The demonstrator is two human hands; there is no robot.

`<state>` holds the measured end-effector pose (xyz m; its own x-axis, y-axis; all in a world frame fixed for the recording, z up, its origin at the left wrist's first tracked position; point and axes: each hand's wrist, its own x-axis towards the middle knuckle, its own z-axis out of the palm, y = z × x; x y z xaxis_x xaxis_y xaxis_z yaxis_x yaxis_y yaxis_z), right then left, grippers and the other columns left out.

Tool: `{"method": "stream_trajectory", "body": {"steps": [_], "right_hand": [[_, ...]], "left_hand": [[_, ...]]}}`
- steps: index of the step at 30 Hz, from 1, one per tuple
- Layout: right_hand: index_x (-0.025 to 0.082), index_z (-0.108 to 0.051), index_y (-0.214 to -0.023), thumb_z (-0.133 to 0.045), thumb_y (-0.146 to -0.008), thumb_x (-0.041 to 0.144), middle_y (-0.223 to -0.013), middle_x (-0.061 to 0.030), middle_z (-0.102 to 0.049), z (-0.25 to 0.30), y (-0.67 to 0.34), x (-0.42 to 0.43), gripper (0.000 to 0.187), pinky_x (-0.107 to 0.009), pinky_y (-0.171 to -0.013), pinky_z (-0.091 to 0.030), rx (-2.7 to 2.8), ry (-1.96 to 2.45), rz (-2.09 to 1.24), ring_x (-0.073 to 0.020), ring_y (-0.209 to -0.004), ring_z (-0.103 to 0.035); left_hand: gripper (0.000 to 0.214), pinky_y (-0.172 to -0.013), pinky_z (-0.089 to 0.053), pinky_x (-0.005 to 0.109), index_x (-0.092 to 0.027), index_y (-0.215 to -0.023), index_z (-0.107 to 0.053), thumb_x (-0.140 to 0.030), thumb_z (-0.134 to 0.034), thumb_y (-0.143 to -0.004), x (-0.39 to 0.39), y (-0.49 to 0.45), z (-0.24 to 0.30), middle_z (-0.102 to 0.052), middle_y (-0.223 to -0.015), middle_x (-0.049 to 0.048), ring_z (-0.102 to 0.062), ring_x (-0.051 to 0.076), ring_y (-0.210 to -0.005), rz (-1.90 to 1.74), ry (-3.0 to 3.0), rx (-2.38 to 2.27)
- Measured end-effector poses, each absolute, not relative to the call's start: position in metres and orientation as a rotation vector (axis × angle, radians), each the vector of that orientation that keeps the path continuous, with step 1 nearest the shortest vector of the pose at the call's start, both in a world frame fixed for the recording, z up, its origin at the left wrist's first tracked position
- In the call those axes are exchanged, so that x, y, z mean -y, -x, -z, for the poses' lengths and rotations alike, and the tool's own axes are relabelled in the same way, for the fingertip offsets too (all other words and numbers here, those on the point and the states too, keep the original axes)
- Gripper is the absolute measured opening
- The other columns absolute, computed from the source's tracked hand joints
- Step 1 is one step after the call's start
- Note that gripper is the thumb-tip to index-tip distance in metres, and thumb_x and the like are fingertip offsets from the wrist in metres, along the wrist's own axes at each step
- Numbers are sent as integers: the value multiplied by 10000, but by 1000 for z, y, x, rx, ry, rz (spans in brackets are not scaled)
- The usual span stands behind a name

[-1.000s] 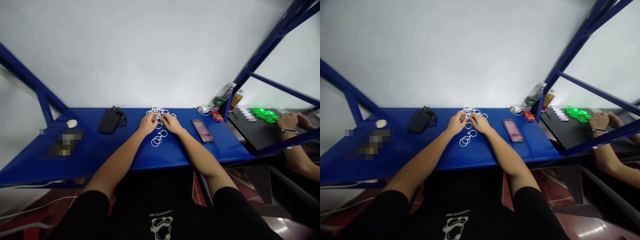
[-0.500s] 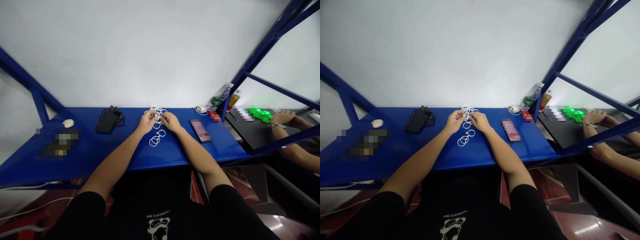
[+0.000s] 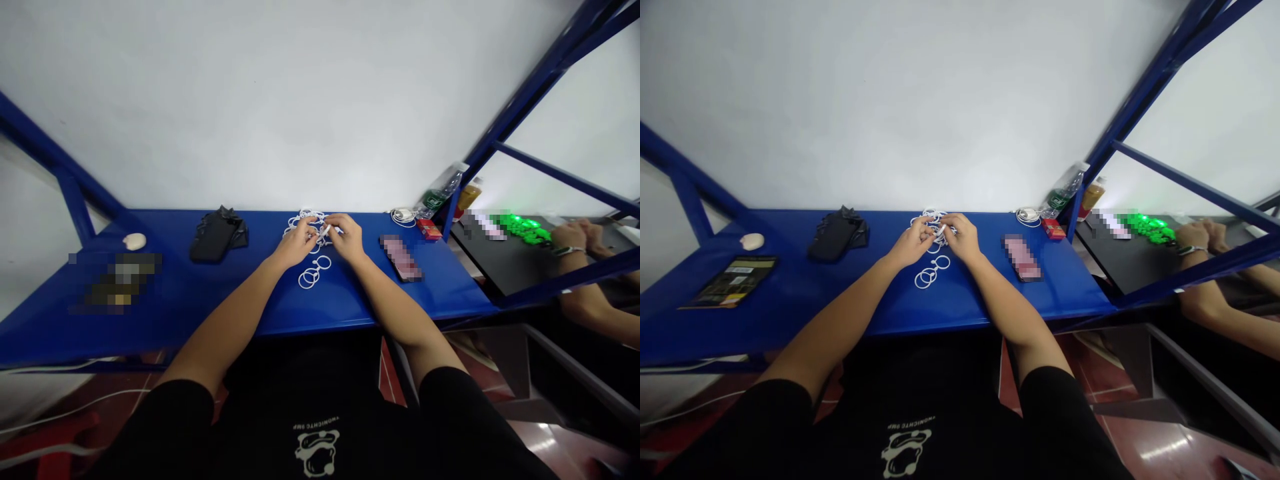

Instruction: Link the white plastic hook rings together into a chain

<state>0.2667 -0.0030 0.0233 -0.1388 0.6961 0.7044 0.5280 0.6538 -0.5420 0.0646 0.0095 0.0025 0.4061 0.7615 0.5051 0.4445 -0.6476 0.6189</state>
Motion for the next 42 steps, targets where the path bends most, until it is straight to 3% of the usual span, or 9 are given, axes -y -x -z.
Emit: {"method": "stream_trajectory", "body": {"steps": [3,5,8,11,15,19,26,35,42], "right_hand": [[216,-717,-1145,-541,-1067,465,-1105,-108,-754,-24,-266,1,315,-408,-939,-593,1607,1064,-322,-241,-1011,-714],[206,-712,-1177,-534,-1061,473,-1096,-111,-751,-24,-269,-2,341,-405,-917,-594,1538,1085,-343,-242,-979,-713],[210,-734,-1143,-570,-1020,372,-1145,-122,-743,-21,-278,-10,261,-432,-974,-574,1603,1107,-251,-262,-1034,-692],[203,-747,-1135,-580,-960,252,-1168,-125,-736,-15,-287,-17,247,-433,-1008,-561,1724,1170,-203,-254,-1007,-682],[185,-746,-1166,-588,-950,233,-1260,-132,-714,-10,-292,-21,272,-389,-914,-578,1764,1305,-195,-209,-850,-671],[181,-727,-1244,-620,-992,319,-1113,-98,-761,-15,-288,-16,307,-347,-816,-571,1760,1306,-229,-185,-743,-652],[213,-772,-1187,-692,-1003,333,-1019,-63,-786,-20,-269,1,235,-296,-811,-524,2124,1179,-260,-176,-834,-689],[230,-777,-1223,-657,-1032,312,-1017,-61,-797,-20,-268,1,241,-303,-823,-528,2067,1163,-253,-190,-871,-704],[234,-811,-1131,-636,-1017,289,-999,-61,-810,-21,-265,3,216,-315,-830,-543,2028,1136,-255,-203,-875,-717]], "left_hand": [[585,-829,-559,317,-211,-1509,-480,-144,-635,-949,-8,-64,-5,-779,-1005,19,-727,179,-810,-1065,-2390,-1108],[517,-859,-565,325,-205,-1457,-578,-138,-629,-947,-9,-64,-5,-781,-1001,30,-734,192,-841,-1051,-2431,-1146],[320,-898,-575,337,-203,-1273,-738,-186,-604,-983,-13,-61,-3,-780,-1034,65,-738,203,-887,-1134,-2434,-1182],[261,-904,-579,338,-210,-1184,-791,-233,-611,-997,-15,-58,-3,-779,-999,66,-731,202,-877,-1237,-2410,-1202],[234,-859,-590,325,-229,-1144,-809,-266,-636,-991,-13,-58,-3,-761,-989,49,-706,178,-808,-1355,-2354,-1211],[203,-915,-607,341,-228,-1094,-817,-273,-660,-974,-10,-60,-2,-730,-1118,80,-726,205,-989,-1495,-2325,-1175],[205,-1125,-564,464,-230,-1104,-801,-223,-640,-977,-17,-60,1,-775,-1264,87,-717,258,-1217,-1444,-2324,-1189],[165,-1114,-566,477,-238,-1112,-793,-240,-682,-991,-11,-63,-4,-793,-1263,82,-735,258,-1212,-1420,-2356,-1112],[145,-1099,-574,435,-222,-1086,-754,-216,-627,-1015,-7,-67,-7,-765,-1325,91,-717,233,-1251,-1403,-2334,-1043]]}}
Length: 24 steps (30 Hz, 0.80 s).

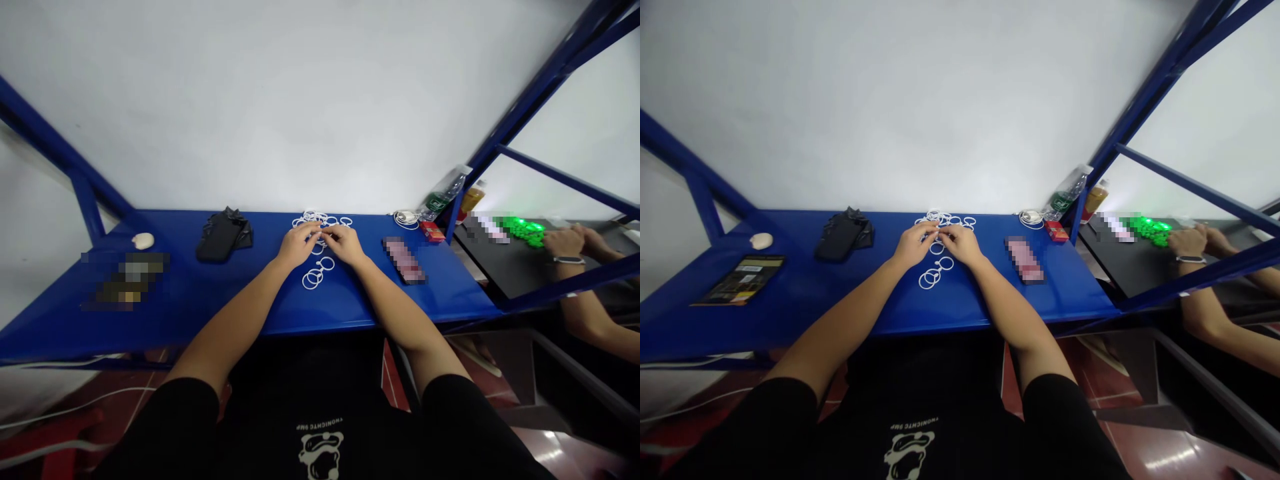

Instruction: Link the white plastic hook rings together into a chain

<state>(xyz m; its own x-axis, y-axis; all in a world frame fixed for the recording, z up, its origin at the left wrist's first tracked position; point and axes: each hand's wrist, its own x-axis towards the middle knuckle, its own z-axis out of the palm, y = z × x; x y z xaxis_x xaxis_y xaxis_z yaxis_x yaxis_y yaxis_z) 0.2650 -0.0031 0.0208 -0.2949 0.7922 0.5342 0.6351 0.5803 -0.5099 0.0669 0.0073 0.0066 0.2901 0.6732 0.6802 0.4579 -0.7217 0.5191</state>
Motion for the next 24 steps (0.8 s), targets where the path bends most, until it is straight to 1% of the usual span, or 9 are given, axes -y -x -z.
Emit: {"method": "stream_trajectory", "body": {"steps": [2,5,8,14,16,20,24], "right_hand": [[229,-813,-1109,-637,-1009,272,-990,-61,-809,-21,-265,4,207,-313,-820,-538,2028,1127,-251,-203,-867,-717],[222,-812,-1087,-638,-1011,275,-969,-61,-806,-23,-267,3,197,-307,-809,-529,2053,1103,-253,-198,-848,-715],[217,-811,-1079,-640,-1014,271,-984,-61,-806,-24,-272,1,190,-298,-813,-517,2101,1100,-242,-193,-857,-715],[211,-815,-1042,-664,-993,249,-1005,-52,-816,-20,-285,-9,163,-283,-817,-511,2035,1255,-241,-188,-872,-722],[215,-816,-1043,-665,-989,253,-1003,-48,-818,-18,-286,-11,165,-285,-816,-514,2026,1297,-246,-191,-878,-724],[221,-817,-1040,-671,-982,262,-1009,-46,-818,-17,-287,-13,163,-292,-812,-512,2040,1331,-241,-193,-874,-720],[213,-817,-1048,-666,-982,252,-1011,-51,-817,-17,-288,-13,168,-288,-812,-505,2040,1346,-250,-190,-870,-718]], "left_hand": [[159,-1072,-587,410,-221,-1102,-737,-207,-599,-1024,-6,-68,-7,-753,-1347,90,-710,222,-1261,-1390,-2320,-1025],[161,-1036,-592,392,-221,-1103,-727,-213,-584,-1031,-6,-67,-7,-764,-1311,87,-725,219,-1215,-1388,-2336,-1005],[149,-1002,-577,387,-220,-1086,-727,-230,-588,-1033,-6,-65,-11,-777,-1265,79,-740,221,-1133,-1331,-2396,-1056],[134,-933,-521,373,-215,-1071,-732,-236,-611,-1017,-4,-64,-21,-786,-1164,56,-721,196,-915,-1162,-2549,-1093],[123,-929,-513,376,-213,-1050,-739,-229,-627,-1002,-4,-64,-22,-788,-1127,52,-716,199,-902,-1154,-2566,-1097],[135,-916,-522,367,-220,-1019,-773,-189,-661,-951,-5,-64,-19,-796,-1068,48,-727,214,-956,-1196,-2559,-1116],[169,-864,-555,341,-232,-984,-817,-151,-703,-890,-8,-65,-14,-802,-1026,36,-733,195,-893,-1266,-2512,-1132]]}}
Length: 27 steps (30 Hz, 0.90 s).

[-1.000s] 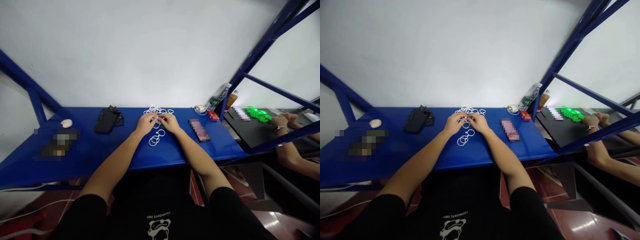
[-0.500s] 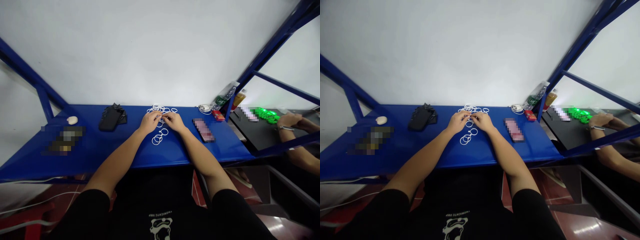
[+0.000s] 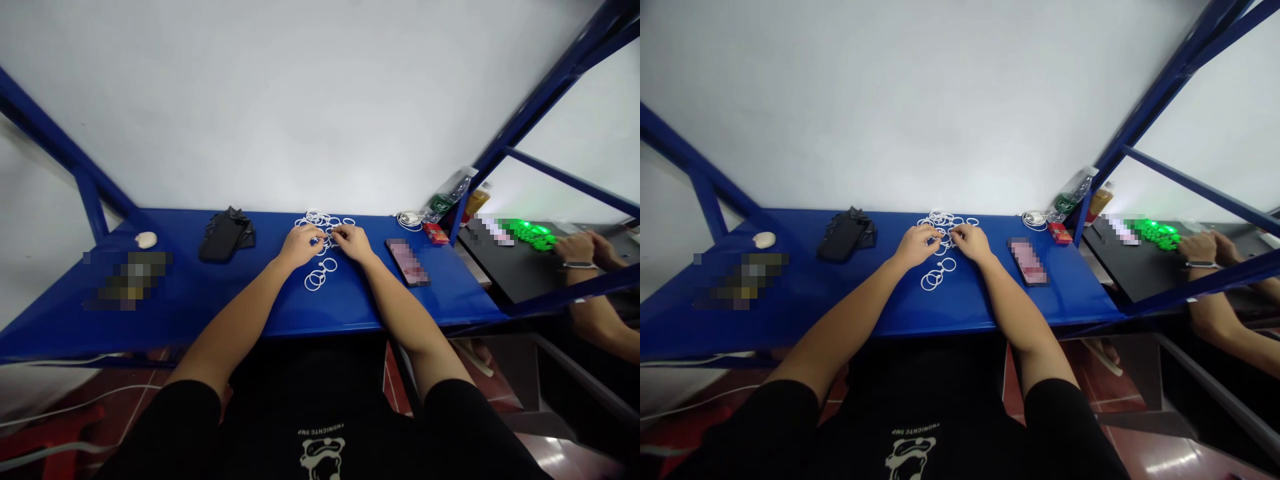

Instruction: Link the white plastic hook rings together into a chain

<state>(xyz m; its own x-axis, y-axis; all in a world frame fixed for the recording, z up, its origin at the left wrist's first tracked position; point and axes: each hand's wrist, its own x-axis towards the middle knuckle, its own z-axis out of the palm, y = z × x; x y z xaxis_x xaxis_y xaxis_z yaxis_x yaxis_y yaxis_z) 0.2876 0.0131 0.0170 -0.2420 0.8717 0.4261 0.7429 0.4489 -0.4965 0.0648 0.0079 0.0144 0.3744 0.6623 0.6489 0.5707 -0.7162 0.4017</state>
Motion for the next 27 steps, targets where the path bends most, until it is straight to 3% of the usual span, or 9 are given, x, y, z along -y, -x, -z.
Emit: {"method": "stream_trajectory", "body": {"steps": [11,17,22,27], "right_hand": [[204,-810,-1027,-636,-1007,243,-1010,-53,-817,-18,-292,-17,179,-283,-824,-487,2079,1357,-273,-195,-897,-719],[214,-804,-1068,-624,-1013,265,-1068,-58,-819,-27,-300,-14,195,-280,-830,-493,2078,1432,-247,-200,-925,-729],[213,-804,-1064,-680,-971,253,-1064,-59,-817,-31,-307,-14,161,-266,-816,-487,2204,1459,-300,-188,-905,-720],[224,-800,-1088,-687,-966,246,-1071,-47,-821,-29,-311,-16,168,-260,-829,-494,2221,1497,-286,-188,-937,-728]], "left_hand": [[170,-918,-568,374,-239,-978,-835,-147,-699,-934,-7,-64,-19,-817,-1053,48,-761,224,-995,-1310,-2459,-1217],[141,-886,-574,359,-234,-945,-818,-157,-703,-924,-7,-62,-18,-821,-1001,39,-759,208,-927,-1335,-2453,-1143],[126,-881,-544,366,-229,-878,-797,-141,-706,-873,-2,-62,-19,-811,-920,21,-747,203,-882,-1195,-2547,-1081],[142,-825,-527,334,-240,-922,-813,-192,-679,-911,5,-65,-25,-801,-837,0,-722,179,-778,-844,-2582,-1000]]}}
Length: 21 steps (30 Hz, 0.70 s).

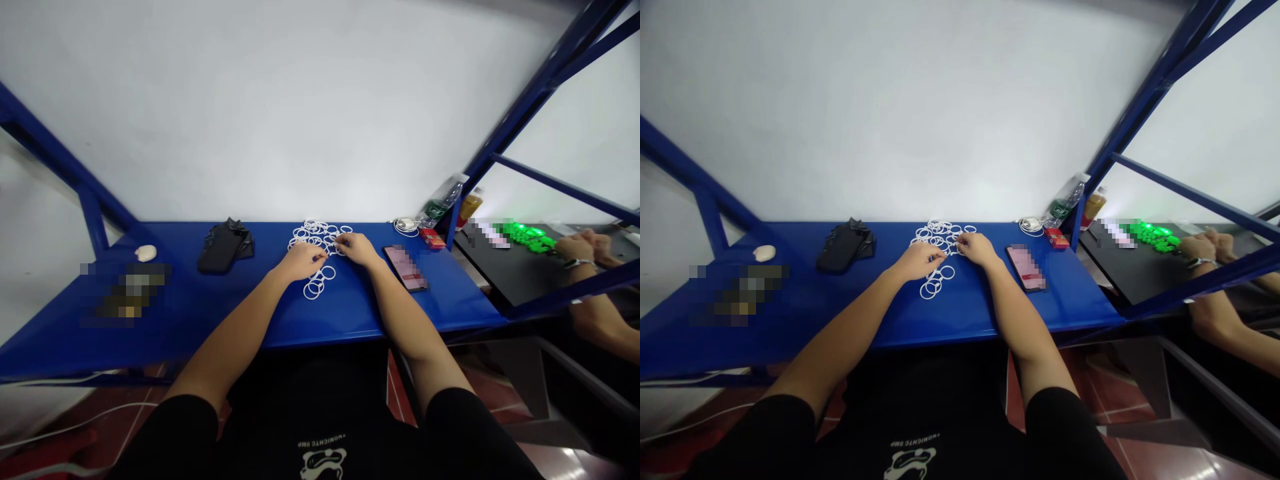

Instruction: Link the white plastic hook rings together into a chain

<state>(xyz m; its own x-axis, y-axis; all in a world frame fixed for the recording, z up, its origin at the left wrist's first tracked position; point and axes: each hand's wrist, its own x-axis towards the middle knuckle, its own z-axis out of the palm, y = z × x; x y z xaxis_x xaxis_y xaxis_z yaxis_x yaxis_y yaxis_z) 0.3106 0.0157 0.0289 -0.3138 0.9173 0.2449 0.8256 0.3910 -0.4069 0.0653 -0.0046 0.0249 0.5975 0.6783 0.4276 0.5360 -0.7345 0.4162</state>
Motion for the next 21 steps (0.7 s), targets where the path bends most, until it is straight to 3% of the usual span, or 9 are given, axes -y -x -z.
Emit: {"method": "stream_trajectory", "body": {"steps": [5,11,17,21], "right_hand": [[245,-796,-1146,-703,-958,274,-1091,-54,-823,-29,-313,-16,212,-279,-848,-516,2134,1636,-225,-216,-992,-742],[236,-806,-1079,-757,-939,479,-1022,-62,-816,-28,-307,-13,285,-277,-765,-497,2119,1698,-271,-219,-917,-729],[237,-809,-1031,-736,-922,279,-1030,-61,-820,-24,-300,-14,137,-263,-761,-494,2167,1707,-254,-208,-911,-716],[225,-806,-988,-709,-899,209,-982,-58,-818,-29,-300,-12,133,-263,-751,-485,2133,1686,-243,-203,-875,-709]], "left_hand": [[200,-723,-485,295,-248,-888,-802,-272,-626,-979,12,-69,-26,-749,-710,-20,-677,158,-668,-654,-2543,-1035],[257,-660,-473,301,-259,-878,-776,-324,-577,-1027,8,-67,-20,-751,-713,-13,-675,168,-633,-736,-2526,-1068],[195,-693,-514,310,-270,-974,-810,-312,-622,-1006,4,-67,-14,-800,-825,4,-731,192,-751,-768,-2551,-1086],[169,-743,-547,322,-271,-1005,-821,-294,-654,-991,2,-67,-12,-819,-883,5,-748,202,-801,-795,-2515,-1123]]}}
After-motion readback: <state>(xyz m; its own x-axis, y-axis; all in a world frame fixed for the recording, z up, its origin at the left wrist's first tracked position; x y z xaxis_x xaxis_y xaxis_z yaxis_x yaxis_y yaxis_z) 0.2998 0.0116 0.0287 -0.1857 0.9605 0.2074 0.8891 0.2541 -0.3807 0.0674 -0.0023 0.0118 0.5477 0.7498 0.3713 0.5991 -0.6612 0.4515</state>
